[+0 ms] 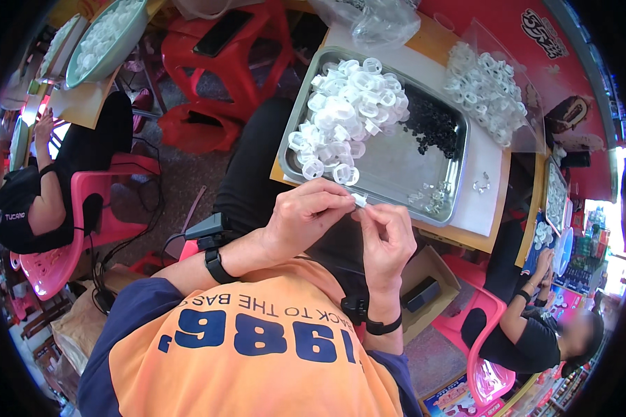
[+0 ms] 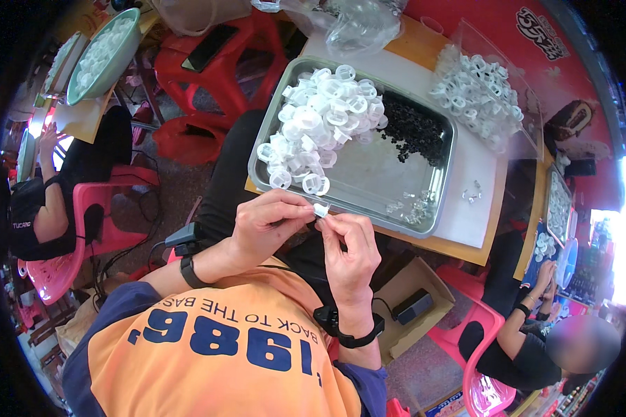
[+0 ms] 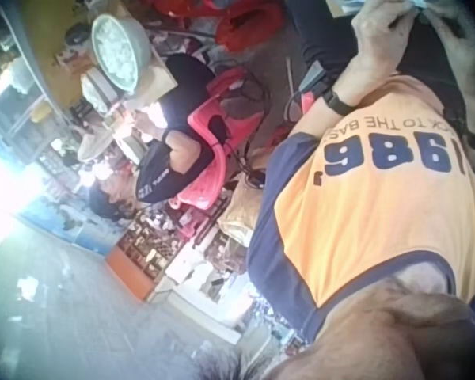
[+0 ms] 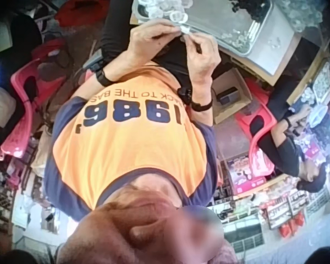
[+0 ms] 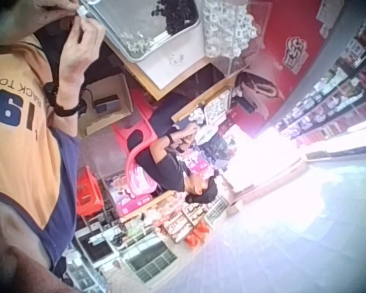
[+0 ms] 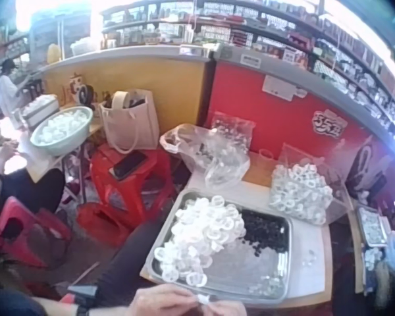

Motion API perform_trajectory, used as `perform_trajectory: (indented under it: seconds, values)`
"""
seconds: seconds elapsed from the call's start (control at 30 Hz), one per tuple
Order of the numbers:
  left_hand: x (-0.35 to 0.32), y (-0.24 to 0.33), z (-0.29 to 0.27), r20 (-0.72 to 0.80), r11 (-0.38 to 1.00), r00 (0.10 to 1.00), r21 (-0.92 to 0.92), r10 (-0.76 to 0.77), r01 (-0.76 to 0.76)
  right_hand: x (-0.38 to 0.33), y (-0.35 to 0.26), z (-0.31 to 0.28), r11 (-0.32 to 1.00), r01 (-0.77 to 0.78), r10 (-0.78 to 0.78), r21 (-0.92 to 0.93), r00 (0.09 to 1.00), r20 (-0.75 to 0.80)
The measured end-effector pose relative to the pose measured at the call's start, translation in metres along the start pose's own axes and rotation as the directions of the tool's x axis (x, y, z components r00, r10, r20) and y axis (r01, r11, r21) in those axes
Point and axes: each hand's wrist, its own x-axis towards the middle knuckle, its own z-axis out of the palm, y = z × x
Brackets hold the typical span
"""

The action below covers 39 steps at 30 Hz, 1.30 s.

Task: The worker is assembling small plastic components, likely for footwear, by hand at a workstation.

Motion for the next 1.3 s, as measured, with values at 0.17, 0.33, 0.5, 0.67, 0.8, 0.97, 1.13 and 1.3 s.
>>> perform_trajectory:
  seconds: [0.17,0.33,0.5,0.67,0.8,0.97,1.13,1.3]
  values:
    - [0.0008,0.0007,-0.0011,0.020,1.000,1.000,0.008,-0.016,0.016,0.0006,-0.0095,-0.0009,0.985,-0.121,0.119,0.122,0.993,0.018]
    - [-0.0004,-0.0013,0.0038,0.022,1.000,1.000,0.011,0.018,-0.018,0.0012,-0.0069,0.0013,0.985,-0.134,0.135,0.107,0.991,-0.003]
    - [-0.0005,-0.0020,0.0057,0.016,0.998,0.998,0.023,0.060,-0.060,0.0039,-0.0090,0.0017,0.997,-0.074,0.074,0.004,0.997,-0.011]
    - [-0.0033,-0.0027,0.0042,0.013,0.998,0.999,0.037,0.049,-0.050,0.0037,-0.0032,0.0001,0.998,-0.065,0.065,0.019,0.998,0.011]
    - [-0.0040,-0.0041,0.0017,0.021,0.999,0.998,0.014,-0.051,0.051,0.0064,-0.0039,-0.0018,0.984,-0.136,0.127,0.111,0.989,0.078]
    - [-0.0046,-0.0026,0.0023,0.034,0.993,0.993,-0.026,-0.115,0.115,0.0057,-0.0032,-0.0041,0.982,-0.150,0.139,0.112,0.985,0.103]
    - [-0.0033,-0.0011,0.0020,0.030,0.996,0.996,0.009,-0.087,0.086,0.0029,-0.0027,-0.0016,0.987,-0.132,0.125,0.088,0.989,0.084]
    - [-0.0057,-0.0050,0.0029,0.017,0.998,0.998,0.024,-0.060,0.060,0.0039,-0.0029,0.0002,0.993,-0.103,0.098,0.061,0.992,0.086]
